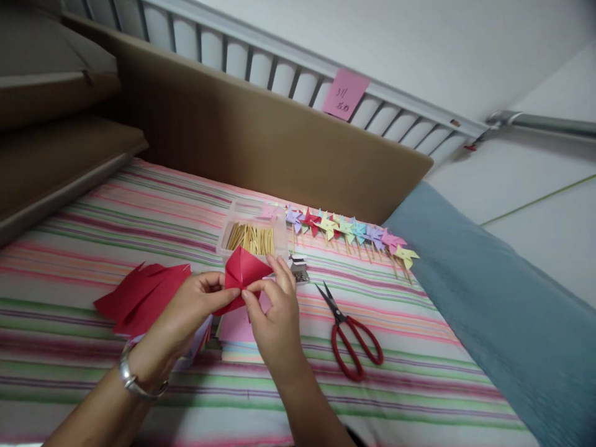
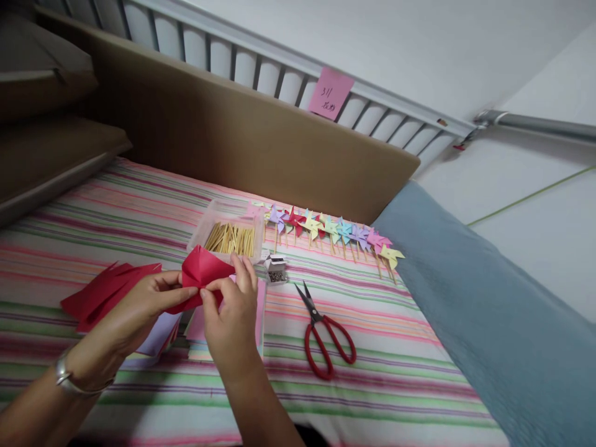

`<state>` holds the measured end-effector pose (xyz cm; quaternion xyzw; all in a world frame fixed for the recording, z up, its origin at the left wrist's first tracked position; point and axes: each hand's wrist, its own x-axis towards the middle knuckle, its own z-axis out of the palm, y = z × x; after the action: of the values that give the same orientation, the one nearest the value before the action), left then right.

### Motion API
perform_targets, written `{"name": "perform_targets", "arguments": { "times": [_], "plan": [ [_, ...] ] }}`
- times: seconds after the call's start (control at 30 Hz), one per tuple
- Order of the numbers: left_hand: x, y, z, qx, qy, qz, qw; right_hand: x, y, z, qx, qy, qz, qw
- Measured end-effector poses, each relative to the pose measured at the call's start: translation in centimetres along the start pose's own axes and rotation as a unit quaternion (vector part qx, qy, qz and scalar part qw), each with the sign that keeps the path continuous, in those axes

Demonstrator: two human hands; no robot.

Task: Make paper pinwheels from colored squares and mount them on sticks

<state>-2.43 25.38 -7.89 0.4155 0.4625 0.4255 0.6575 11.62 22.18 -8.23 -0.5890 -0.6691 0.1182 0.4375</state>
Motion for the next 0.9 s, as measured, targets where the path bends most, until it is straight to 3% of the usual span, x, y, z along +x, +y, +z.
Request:
{"name": "perform_targets", "arguments": {
  "times": [0.2, 0.37, 0.5, 0.6, 0.7, 0.9],
  "plan": [
    [0.2, 0.1, 0.0, 0.014, 0.008, 0.011, 1.000, 0.0, -0.4, -0.2, 0.004, 0.004, 0.004, 1.000],
    [-0.2, 0.6, -0.2, 0.037, 0.012, -0.011, 0.999, 1.1, -0.9, -2.9, 0.062, -0.001, 0.082, 0.995],
    [-0.5, 0.7, 0.0, 0.060, -0.051, -0.036, 0.996, 1.7, -0.2, -4.5, 0.183, -0.125, 0.187, 0.957],
    [-0.5, 0.5, 0.3, 0.094, -0.102, -0.041, 0.989, 1.5, 0.4, -4.6, 0.269, -0.212, 0.215, 0.915],
    [-0.4, 0.0, 0.5, 0.125, -0.121, -0.037, 0.984, 1.4, 0.5, -4.4, 0.271, -0.240, 0.205, 0.909],
    [-0.3, -0.8, 0.6, 0.118, -0.130, -0.040, 0.984, 1.2, 0.4, -3.8, 0.238, -0.235, 0.202, 0.921]
  ]
}}
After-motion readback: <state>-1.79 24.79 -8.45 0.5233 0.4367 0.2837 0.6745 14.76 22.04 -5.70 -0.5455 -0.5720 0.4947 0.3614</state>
